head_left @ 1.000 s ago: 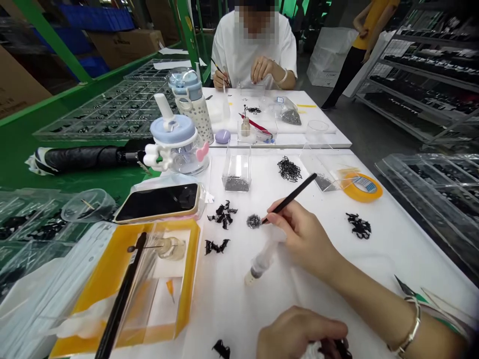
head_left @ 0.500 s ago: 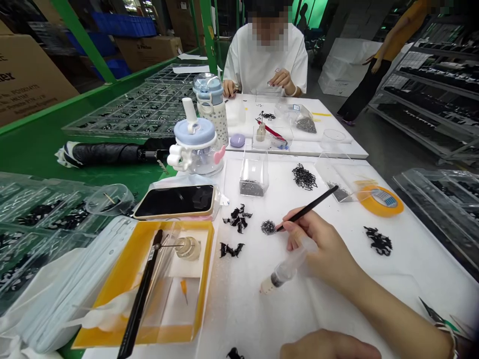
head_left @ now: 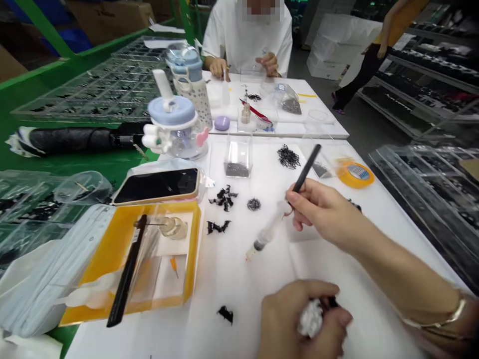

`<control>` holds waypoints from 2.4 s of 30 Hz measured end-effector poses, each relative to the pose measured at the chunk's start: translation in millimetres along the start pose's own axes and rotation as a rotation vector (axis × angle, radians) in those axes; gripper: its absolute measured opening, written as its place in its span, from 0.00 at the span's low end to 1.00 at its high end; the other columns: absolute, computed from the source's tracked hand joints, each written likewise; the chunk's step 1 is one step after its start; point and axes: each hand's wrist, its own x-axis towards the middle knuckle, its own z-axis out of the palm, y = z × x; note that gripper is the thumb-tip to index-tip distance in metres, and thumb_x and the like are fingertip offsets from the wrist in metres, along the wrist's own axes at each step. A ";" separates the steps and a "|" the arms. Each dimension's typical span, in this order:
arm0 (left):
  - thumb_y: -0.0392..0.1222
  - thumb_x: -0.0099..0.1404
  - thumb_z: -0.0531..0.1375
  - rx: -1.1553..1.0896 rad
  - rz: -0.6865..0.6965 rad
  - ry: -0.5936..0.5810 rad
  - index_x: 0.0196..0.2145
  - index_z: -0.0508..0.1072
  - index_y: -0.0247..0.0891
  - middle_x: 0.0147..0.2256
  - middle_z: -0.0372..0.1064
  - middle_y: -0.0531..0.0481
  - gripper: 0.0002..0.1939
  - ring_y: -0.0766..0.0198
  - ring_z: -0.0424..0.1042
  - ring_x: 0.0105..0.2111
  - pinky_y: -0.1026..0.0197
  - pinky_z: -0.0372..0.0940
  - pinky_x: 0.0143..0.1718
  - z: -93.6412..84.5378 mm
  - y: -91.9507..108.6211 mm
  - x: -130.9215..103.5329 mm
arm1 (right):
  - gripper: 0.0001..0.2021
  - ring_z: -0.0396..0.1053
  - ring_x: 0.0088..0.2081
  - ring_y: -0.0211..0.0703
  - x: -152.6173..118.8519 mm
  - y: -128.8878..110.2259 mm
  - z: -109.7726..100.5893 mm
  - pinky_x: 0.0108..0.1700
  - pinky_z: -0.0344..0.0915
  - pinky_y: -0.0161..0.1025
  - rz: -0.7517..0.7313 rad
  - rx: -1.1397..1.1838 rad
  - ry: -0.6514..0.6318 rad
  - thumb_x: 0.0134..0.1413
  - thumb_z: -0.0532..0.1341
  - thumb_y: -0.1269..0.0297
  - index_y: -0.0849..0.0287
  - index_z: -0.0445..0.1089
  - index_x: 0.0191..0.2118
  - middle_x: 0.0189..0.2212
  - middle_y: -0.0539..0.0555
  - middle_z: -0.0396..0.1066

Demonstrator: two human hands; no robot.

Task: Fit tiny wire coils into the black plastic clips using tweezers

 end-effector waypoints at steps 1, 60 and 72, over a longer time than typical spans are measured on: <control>0.37 0.56 0.59 0.006 -0.011 -0.001 0.35 0.76 0.41 0.23 0.72 0.52 0.09 0.71 0.68 0.15 0.71 0.64 0.16 0.4 5.1 -1.3 | 0.11 0.62 0.19 0.32 -8.7 -1.4 -6.9 0.23 0.61 0.32 0.011 -0.036 -0.039 0.58 0.52 0.56 0.60 0.60 0.34 0.27 0.50 0.68; 0.35 0.61 0.58 0.772 0.325 0.225 0.42 0.69 0.47 0.31 0.73 0.65 0.12 0.76 0.71 0.27 0.74 0.63 0.29 10.1 20.9 10.2 | 0.10 0.63 0.14 0.29 -114.7 27.3 21.0 0.13 0.60 0.19 0.239 -0.258 0.748 0.49 0.62 0.55 0.57 0.70 0.32 0.15 0.45 0.66; 0.38 0.59 0.63 0.418 0.095 0.271 0.41 0.75 0.51 0.24 0.71 0.63 0.12 0.74 0.72 0.23 0.74 0.67 0.25 6.6 32.1 9.3 | 0.06 0.58 0.14 0.25 -103.8 30.6 12.8 0.15 0.60 0.27 -0.011 0.237 0.487 0.59 0.55 0.59 0.55 0.62 0.39 0.25 0.45 0.66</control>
